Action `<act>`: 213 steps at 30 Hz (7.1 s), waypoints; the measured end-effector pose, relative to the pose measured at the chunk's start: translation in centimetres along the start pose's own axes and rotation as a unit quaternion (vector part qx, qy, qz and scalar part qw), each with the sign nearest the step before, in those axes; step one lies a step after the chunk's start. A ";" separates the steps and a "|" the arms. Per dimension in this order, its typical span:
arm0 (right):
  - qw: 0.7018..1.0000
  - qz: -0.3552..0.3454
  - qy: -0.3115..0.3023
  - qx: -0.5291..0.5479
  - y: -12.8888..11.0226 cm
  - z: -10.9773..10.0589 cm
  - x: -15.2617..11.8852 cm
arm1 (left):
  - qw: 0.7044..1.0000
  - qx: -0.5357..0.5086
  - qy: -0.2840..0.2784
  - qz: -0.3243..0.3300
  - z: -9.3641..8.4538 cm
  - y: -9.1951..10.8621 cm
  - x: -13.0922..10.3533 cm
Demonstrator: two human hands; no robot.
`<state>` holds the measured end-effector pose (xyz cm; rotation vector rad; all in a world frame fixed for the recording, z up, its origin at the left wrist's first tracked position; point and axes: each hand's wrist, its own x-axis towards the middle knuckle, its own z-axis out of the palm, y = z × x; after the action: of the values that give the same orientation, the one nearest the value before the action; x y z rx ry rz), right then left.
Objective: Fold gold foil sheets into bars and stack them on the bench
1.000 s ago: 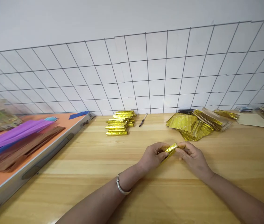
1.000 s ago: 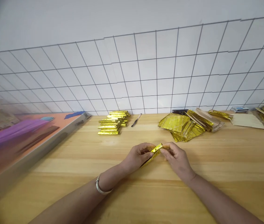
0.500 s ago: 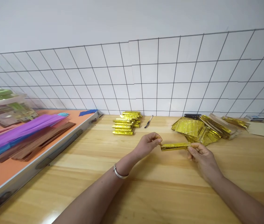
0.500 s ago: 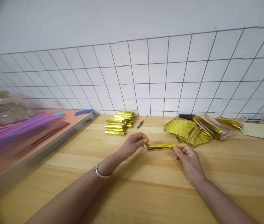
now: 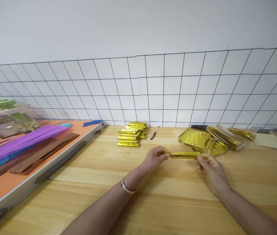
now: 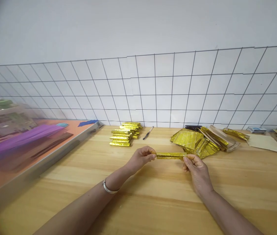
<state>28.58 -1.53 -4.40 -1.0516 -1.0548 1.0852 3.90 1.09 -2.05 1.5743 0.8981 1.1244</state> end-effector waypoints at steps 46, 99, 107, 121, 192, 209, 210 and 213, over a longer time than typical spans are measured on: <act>0.828 -0.389 -0.164 -0.369 -5.6 3.1 -4.9 | 0.945 0.256 -0.188 0.080 2.6 6.7 -3.0; 0.882 -0.343 -0.133 -0.296 -4.5 3.1 -4.6 | 0.930 0.285 -0.045 0.225 4.4 5.1 -4.0; 0.882 -0.355 -0.150 -0.273 -4.8 3.0 -4.2 | 0.927 0.289 -0.029 0.236 4.4 4.4 -3.7; 0.864 -0.389 -0.142 -0.286 -4.6 2.8 -3.9 | 0.912 0.308 -0.010 0.270 4.4 4.4 -3.7; 0.848 -0.399 -0.156 -0.312 -5.3 2.9 -3.9 | 0.896 0.337 0.070 0.282 5.6 4.2 -3.9; 0.858 -0.379 -0.154 -0.311 -5.3 2.8 -3.9 | 0.906 0.308 0.055 0.287 5.4 3.2 -3.8; 0.857 -0.382 -0.153 -0.310 -5.2 2.9 -3.9 | 0.906 0.307 0.056 0.285 5.4 3.2 -3.8; 0.856 -0.384 -0.149 -0.312 -5.1 2.8 -3.8 | 0.908 0.300 0.051 0.288 5.5 3.3 -3.8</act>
<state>26.03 -5.67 0.61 -0.8100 -1.9486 0.2307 8.08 -4.77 -0.40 2.4172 0.9258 1.4249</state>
